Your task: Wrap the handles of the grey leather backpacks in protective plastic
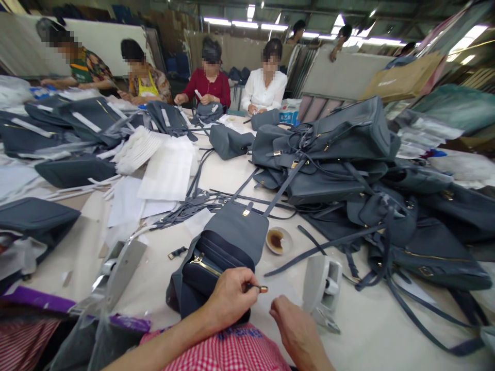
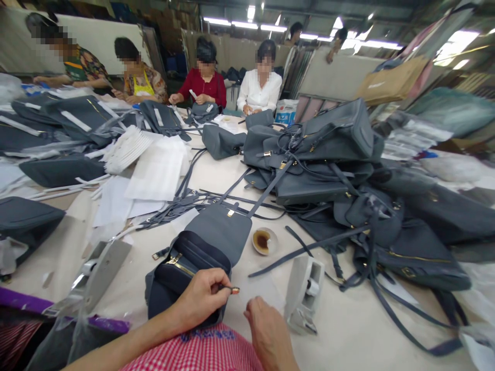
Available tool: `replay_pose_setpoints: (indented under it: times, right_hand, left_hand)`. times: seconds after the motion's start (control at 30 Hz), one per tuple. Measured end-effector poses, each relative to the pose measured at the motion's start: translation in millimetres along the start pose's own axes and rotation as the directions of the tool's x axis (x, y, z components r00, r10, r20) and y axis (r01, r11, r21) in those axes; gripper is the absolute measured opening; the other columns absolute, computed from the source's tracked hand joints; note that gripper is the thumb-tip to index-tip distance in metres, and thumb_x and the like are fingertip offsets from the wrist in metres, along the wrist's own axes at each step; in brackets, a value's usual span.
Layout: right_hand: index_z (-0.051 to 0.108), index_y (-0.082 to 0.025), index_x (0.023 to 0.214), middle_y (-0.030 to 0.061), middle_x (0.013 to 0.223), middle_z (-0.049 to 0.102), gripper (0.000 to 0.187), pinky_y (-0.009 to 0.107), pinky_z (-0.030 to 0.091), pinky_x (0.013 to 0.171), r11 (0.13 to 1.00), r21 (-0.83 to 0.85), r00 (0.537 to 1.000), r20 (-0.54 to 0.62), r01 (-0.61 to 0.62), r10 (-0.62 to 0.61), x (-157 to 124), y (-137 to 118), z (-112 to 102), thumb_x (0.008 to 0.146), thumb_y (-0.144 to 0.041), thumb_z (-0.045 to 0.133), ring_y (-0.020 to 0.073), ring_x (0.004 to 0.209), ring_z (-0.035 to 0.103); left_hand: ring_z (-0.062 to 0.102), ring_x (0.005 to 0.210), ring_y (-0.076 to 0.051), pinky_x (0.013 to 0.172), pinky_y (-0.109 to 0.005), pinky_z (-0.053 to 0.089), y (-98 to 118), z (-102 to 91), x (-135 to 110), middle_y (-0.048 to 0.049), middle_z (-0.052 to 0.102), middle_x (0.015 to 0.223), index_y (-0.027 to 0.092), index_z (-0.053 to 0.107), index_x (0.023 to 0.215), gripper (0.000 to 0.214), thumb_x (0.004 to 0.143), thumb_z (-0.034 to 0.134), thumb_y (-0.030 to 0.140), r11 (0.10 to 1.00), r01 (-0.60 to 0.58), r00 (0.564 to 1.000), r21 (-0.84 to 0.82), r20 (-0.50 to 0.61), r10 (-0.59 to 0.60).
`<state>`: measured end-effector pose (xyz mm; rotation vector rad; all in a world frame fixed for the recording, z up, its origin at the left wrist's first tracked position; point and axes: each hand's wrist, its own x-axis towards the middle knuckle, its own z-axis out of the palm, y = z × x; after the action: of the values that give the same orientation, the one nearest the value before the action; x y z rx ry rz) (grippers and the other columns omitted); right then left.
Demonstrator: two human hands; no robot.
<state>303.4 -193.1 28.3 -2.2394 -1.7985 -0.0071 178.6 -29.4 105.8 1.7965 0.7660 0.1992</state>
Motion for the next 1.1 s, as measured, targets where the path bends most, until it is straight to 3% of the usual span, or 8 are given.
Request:
replay_pose_setpoints:
  times: [0.1,0.2,0.4,0.67,0.83,0.93,1.0,1.1]
  right_hand:
    - [0.057,-0.024,0.066,-0.0013,0.053,0.065,0.026,0.027,0.034,0.044,0.989,0.069,0.971,0.211,-0.132,0.115,-11.6,2.7,2.6,0.091,-0.027,0.049,0.0183,0.047,0.063]
    - [0.063,-0.025,0.087,0.0015,0.08,0.073,0.016,0.025,0.047,0.063,0.891,0.354,0.95,0.23,-0.284,0.212,-4.4,-2.1,-10.8,0.089,-0.023,0.047,0.0187,0.072,0.07]
    - [0.066,-0.022,0.083,0.0014,0.069,0.068,0.028,0.029,0.049,0.069,0.423,0.753,0.848,0.336,-0.504,0.41,29.5,-8.7,-26.2,0.088,-0.045,0.051,0.0196,0.071,0.065]
    - [0.068,-0.02,0.084,0.0054,0.083,0.072,0.046,0.03,0.052,0.062,-0.152,0.852,0.69,0.499,-0.5,0.524,83.0,-13.8,5.2,0.071,-0.064,0.066,0.0223,0.077,0.067]
    - [0.066,-0.019,0.083,-0.0006,0.066,0.068,0.039,0.029,0.05,0.057,-0.201,0.882,0.771,0.47,-0.426,0.429,121.6,-22.3,11.2,0.07,-0.055,0.072,0.017,0.058,0.061]
    - [0.067,-0.019,0.103,0.0042,0.084,0.075,0.049,0.035,0.054,0.072,-0.197,0.914,0.825,0.405,-0.355,0.395,133.5,-27.8,6.0,0.064,-0.048,0.079,0.0232,0.076,0.067]
    - [0.068,-0.02,0.107,0.0064,0.093,0.076,0.049,0.039,0.053,0.083,-0.125,0.945,0.852,0.327,-0.302,0.408,134.3,-29.5,2.5,0.067,-0.047,0.076,0.0261,0.088,0.067]
    - [0.071,-0.02,0.106,0.0088,0.105,0.074,0.037,0.041,0.048,0.095,0.185,0.957,0.89,0.121,-0.222,0.44,129.2,-29.0,-1.1,0.076,-0.042,0.068,0.0286,0.103,0.064]
  left_hand:
    - [0.04,0.053,-0.01,0.05,-0.021,0.028,-2.4,0.2,2.3,0.0035,0.053,0.058,0.014,0.067,0.068,0.015,0.072,0.057,0.023,0.991,0.058,0.997,-0.122,0.054,-0.052]
    - [0.044,0.056,-0.011,0.052,-0.021,0.032,-2.6,-0.6,3.6,0.0015,0.057,0.061,0.012,0.068,0.069,0.017,0.071,0.059,0.026,0.975,0.085,0.994,-0.207,0.087,-0.068]
    - [0.045,0.051,-0.01,0.048,-0.02,0.033,-0.9,-7.0,2.7,0.0029,0.053,0.054,0.013,0.069,0.064,0.024,0.074,0.06,0.032,0.957,0.123,0.986,-0.263,0.139,-0.088]
    - [0.057,0.048,-0.013,0.052,-0.023,0.047,-12.0,-1.8,-1.0,-0.0004,0.062,0.054,0.013,0.072,0.077,0.023,0.072,0.058,0.03,0.898,0.154,0.988,-0.413,0.076,-0.135]
    - [0.06,0.05,-0.016,0.054,-0.026,0.05,-6.0,-9.9,-6.0,-0.002,0.063,0.056,0.016,0.071,0.079,0.019,0.076,0.062,0.033,0.904,-0.022,0.99,-0.427,-0.135,-0.039]
    - [0.06,0.051,-0.018,0.052,-0.028,0.051,-4.9,-49.5,-18.5,-0.0034,0.064,0.058,0.018,0.072,0.083,0.028,0.078,0.062,0.043,0.936,-0.068,0.962,-0.345,-0.273,-0.031]
    - [0.061,0.055,-0.02,0.058,-0.031,0.053,-10.9,-92.3,-32.1,-0.0027,0.065,0.06,0.021,0.073,0.094,0.035,0.082,0.055,0.049,0.989,-0.031,0.882,-0.143,-0.469,-0.04]
    - [0.065,0.093,-0.031,0.098,-0.05,0.044,-32.6,-159.0,-56.4,-0.0075,0.073,0.084,0.022,0.071,0.107,0.044,0.072,0.06,0.047,0.958,0.108,0.689,0.264,-0.715,0.119]
